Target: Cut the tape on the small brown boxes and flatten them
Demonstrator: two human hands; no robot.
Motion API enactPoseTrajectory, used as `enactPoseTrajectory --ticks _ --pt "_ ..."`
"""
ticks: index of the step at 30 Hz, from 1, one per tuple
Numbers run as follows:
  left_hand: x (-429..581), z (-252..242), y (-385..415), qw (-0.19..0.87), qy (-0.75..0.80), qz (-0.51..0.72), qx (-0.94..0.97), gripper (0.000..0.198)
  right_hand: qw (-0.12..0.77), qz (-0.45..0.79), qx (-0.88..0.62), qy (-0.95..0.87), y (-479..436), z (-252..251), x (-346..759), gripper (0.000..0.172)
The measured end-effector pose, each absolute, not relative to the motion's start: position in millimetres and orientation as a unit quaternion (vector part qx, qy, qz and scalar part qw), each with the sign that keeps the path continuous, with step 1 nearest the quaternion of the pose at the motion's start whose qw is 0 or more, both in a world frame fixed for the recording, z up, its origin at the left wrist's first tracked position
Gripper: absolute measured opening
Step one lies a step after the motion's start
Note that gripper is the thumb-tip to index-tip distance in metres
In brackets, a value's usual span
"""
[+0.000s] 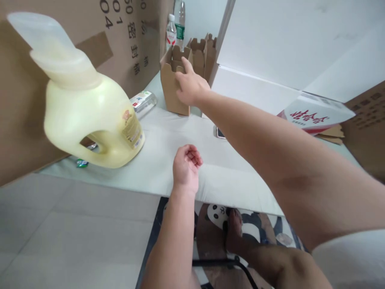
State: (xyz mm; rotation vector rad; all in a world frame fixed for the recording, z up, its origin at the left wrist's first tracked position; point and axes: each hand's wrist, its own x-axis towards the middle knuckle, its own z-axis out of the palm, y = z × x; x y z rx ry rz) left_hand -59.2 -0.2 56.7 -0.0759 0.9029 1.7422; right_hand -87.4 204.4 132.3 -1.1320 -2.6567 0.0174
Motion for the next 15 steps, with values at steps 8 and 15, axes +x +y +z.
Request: enactPoseTrajectory --ticks 8,15 --pt "-57 52 -1 0.51 0.403 0.76 -0.008 0.017 0.21 0.055 -0.38 -0.899 169 124 -22 0.017" --pt "-58 42 -4 0.23 0.488 0.837 0.096 0.007 0.408 0.032 -0.413 -0.813 21 112 159 0.026"
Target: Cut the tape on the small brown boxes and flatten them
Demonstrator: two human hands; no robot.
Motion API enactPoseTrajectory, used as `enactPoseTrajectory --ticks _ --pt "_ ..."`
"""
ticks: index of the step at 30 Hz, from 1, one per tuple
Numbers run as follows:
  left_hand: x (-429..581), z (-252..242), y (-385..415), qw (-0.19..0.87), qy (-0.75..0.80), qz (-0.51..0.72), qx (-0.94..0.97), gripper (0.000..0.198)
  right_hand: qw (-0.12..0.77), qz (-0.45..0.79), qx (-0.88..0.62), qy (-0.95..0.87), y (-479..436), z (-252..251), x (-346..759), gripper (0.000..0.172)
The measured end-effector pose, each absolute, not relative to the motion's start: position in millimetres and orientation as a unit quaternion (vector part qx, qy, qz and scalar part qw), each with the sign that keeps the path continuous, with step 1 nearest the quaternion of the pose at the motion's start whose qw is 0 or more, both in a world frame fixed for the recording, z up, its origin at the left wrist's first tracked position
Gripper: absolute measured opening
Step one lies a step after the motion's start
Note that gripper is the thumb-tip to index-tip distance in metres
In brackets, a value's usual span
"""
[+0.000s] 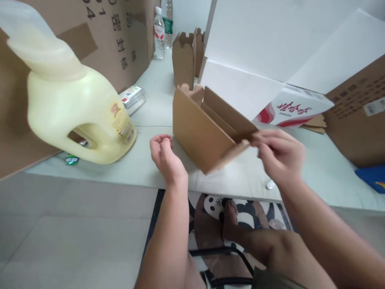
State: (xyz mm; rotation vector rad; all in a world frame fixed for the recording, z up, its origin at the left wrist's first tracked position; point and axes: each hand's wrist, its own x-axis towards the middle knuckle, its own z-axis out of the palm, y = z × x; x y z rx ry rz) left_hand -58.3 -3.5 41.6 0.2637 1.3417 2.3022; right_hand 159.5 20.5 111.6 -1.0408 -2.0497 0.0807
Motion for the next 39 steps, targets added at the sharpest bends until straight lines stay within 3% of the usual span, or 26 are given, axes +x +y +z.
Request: enactPoseTrajectory --ticks 2,6,9,10,16,22,26,31,33,37,39 --pt "-54 43 -5 0.233 0.466 0.837 0.169 0.009 0.486 0.016 -0.444 -0.753 -24 99 203 0.026" --pt "-30 46 -8 0.355 0.379 0.784 0.34 0.027 0.537 -0.021 -0.475 -0.696 -74 70 250 0.028" --pt "-9 46 -8 0.378 0.357 0.765 0.381 0.028 0.57 0.009 -0.467 -0.676 -73 54 262 0.015" --pt "-4 46 -7 0.377 0.352 0.765 0.385 0.027 0.574 0.03 -0.466 -0.673 -69 50 265 0.01" --pt "10 40 5 0.379 0.376 0.743 0.404 0.035 0.465 0.086 -0.481 -0.739 -49 29 277 0.024" --pt "21 33 16 0.34 0.411 0.698 0.477 0.04 0.511 0.084 -0.465 -0.718 -45 20 280 0.029" --pt "32 31 19 0.34 0.415 0.692 0.484 0.042 0.58 0.045 -0.529 -0.617 -47 14 285 0.061" --pt "38 27 19 0.327 0.443 0.686 0.476 0.041 0.561 0.203 -0.534 -0.599 -50 16 287 0.088" --pt "38 26 19 0.322 0.446 0.677 0.489 0.035 0.567 0.239 -0.518 -0.595 -52 14 289 0.08" --pt "35 25 21 0.337 0.44 0.662 0.505 0.039 0.611 0.241 -0.459 -0.598 -52 5 296 0.033" --pt "33 25 22 0.326 0.436 0.651 0.529 0.038 0.62 0.228 -0.456 -0.596 -52 1 299 0.031"
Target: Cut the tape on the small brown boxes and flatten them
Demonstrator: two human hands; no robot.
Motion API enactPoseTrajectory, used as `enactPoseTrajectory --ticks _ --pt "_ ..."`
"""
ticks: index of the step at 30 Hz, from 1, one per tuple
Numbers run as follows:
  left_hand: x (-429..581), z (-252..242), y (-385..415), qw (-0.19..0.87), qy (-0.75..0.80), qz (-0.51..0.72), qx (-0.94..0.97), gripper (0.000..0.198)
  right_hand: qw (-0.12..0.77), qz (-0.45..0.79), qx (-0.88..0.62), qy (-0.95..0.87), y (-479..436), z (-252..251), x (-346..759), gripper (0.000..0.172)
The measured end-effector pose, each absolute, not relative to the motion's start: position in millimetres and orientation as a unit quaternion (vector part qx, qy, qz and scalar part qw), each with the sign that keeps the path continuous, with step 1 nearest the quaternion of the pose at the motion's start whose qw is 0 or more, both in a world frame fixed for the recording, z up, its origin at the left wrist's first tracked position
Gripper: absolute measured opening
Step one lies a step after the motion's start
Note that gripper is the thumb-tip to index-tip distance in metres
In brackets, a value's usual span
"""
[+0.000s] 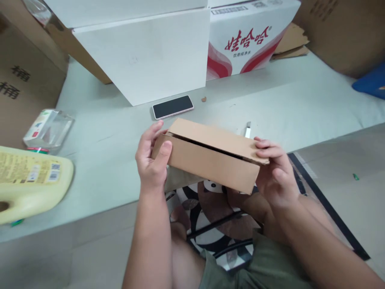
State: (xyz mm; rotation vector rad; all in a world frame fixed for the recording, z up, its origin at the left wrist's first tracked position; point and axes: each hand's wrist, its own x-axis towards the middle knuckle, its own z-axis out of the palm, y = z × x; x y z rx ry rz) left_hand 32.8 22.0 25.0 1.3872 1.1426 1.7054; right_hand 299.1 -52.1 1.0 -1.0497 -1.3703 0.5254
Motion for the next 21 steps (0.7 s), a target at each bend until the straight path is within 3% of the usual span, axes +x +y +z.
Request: enactPoseTrajectory --ticks 3,5,8,13,17,21 --pt "32 27 22 0.306 0.438 0.631 0.563 0.017 0.596 0.225 -0.485 -0.599 -53 -2 302 0.02" --pt "33 29 21 0.304 0.446 0.629 0.559 0.012 0.587 0.232 -0.49 -0.601 -55 -1 303 0.017" --pt "33 31 20 0.293 0.468 0.633 0.543 0.016 0.586 0.29 -0.462 -0.6 -54 3 305 0.024" --pt "20 27 26 0.286 0.496 0.656 0.492 0.017 0.625 0.363 -0.461 -0.514 -45 -4 305 0.054" --pt "8 24 34 0.301 0.51 0.719 0.364 0.015 0.537 0.45 -0.488 -0.52 -42 -15 301 0.05" --pt "13 23 35 0.363 0.532 0.706 0.294 0.013 0.471 0.483 -0.412 -0.613 -50 -7 294 0.064"
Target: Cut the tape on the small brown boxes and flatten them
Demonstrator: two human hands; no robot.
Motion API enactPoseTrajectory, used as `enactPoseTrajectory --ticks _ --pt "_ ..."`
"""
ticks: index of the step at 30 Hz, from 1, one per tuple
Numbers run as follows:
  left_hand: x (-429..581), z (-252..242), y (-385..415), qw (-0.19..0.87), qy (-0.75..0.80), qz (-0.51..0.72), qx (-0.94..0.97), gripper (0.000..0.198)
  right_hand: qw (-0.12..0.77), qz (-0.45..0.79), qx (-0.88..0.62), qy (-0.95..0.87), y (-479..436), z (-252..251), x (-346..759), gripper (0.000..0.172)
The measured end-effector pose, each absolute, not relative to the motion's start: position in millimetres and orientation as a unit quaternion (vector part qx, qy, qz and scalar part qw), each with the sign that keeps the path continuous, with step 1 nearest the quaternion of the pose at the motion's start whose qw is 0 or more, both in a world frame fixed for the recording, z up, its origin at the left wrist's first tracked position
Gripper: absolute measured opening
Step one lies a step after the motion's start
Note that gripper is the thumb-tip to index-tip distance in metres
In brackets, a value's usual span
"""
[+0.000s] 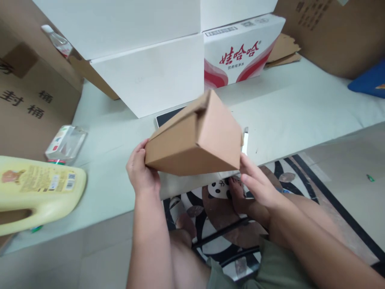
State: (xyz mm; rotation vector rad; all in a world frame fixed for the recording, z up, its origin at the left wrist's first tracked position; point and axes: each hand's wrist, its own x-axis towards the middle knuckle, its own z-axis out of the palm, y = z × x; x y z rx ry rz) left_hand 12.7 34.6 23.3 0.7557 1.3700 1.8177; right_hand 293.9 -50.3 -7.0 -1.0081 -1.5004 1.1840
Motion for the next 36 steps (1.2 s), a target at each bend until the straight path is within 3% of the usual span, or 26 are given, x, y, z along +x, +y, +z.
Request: enactPoseTrajectory --ticks 4,9,13,18,20,22,25,29,33,36 --pt "32 19 30 0.519 0.53 0.611 0.276 0.023 0.464 0.366 -0.402 -0.699 -58 4 291 0.065" --pt "45 13 21 0.61 0.538 0.475 0.336 0.068 0.519 0.274 -0.402 -0.702 -59 5 293 0.058" --pt "44 16 14 0.602 0.554 0.373 0.438 0.067 0.559 0.237 -0.394 -0.69 -58 4 297 0.051" --pt "42 15 17 0.583 0.56 0.191 0.557 0.068 0.546 0.23 -0.438 -0.676 -57 9 300 0.047" --pt "43 12 20 0.503 0.587 0.239 0.588 0.06 0.518 0.229 -0.457 -0.686 -56 10 299 0.046" --pt "44 12 23 0.41 0.578 0.374 0.598 0.056 0.484 0.229 -0.464 -0.706 -55 11 299 0.049" --pt "49 21 21 0.351 0.416 0.524 0.655 0.052 0.446 0.227 -0.454 -0.738 -55 11 297 0.055" --pt "59 32 13 0.337 0.309 0.494 0.739 0.033 0.424 0.222 -0.45 -0.754 -54 16 298 0.053" --pt "60 30 11 0.334 0.328 0.501 0.727 0.033 0.426 0.146 -0.602 -0.659 -49 20 305 0.037" --pt "58 24 13 0.337 0.327 0.519 0.714 0.032 0.291 0.125 -0.717 -0.621 -42 18 310 0.041"
